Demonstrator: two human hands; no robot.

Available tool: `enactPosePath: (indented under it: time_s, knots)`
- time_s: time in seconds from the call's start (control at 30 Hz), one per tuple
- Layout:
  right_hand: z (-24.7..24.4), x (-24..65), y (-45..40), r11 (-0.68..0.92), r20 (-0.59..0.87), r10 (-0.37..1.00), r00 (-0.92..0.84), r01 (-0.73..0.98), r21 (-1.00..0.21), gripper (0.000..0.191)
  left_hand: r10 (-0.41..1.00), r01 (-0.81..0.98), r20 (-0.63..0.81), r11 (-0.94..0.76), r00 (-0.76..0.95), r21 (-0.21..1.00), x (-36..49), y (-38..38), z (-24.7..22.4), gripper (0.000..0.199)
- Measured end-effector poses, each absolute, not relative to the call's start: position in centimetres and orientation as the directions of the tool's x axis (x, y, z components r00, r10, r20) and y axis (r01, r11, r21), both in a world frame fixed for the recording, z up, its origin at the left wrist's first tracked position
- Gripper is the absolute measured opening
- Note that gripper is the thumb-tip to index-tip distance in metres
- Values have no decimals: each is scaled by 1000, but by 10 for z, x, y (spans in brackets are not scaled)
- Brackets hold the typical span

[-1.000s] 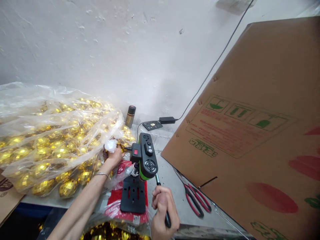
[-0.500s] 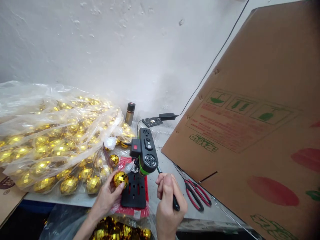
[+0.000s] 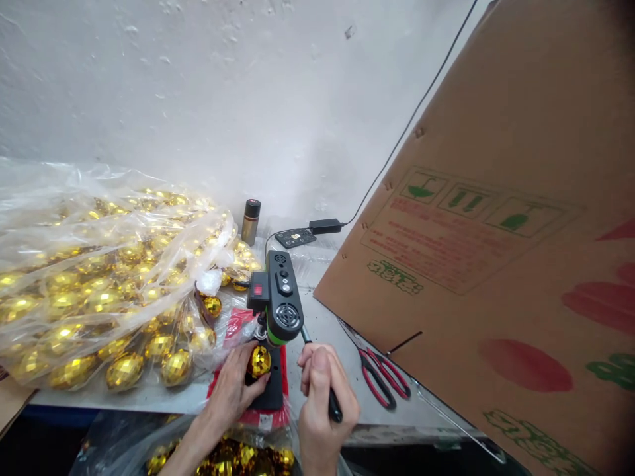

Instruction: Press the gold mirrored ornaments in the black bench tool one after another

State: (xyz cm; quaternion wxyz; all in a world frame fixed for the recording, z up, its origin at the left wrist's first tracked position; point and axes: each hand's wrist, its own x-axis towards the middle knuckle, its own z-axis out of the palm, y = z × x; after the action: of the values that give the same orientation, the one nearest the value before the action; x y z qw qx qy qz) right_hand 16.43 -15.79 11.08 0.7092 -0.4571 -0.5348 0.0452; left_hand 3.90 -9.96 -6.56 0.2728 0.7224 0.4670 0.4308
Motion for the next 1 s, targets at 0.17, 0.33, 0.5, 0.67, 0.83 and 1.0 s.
enactPosePath:
  time_s: [0.17, 0.33, 0.5, 0.67, 0.83, 1.0]
  knots:
    - [108, 166, -159, 601, 743, 544, 390, 437, -669, 35, 902, 491, 367, -431, 226, 758, 48, -96, -63, 49]
    - [85, 167, -161, 622, 773, 515, 371, 459, -634, 34, 914, 507, 308, -404, 265, 761, 47, -95, -59, 49]
    - [44, 167, -160, 637, 804, 459, 377, 492, -594, 33, 926, 528, 273, -374, 262, 762, 48, -98, -59, 47]
    - [29, 165, -155, 630, 816, 392, 424, 523, -574, 37, 928, 535, 258, -366, 268, 762, 48, -99, -58, 46]
    - [26, 163, -155, 616, 812, 393, 431, 533, -581, 37, 931, 536, 257, -359, 258, 764, 49, -99, -58, 46]
    - [22, 163, -155, 604, 804, 387, 452, 535, -591, 37, 927, 535, 271, -371, 258, 759, 50, -100, -55, 44]
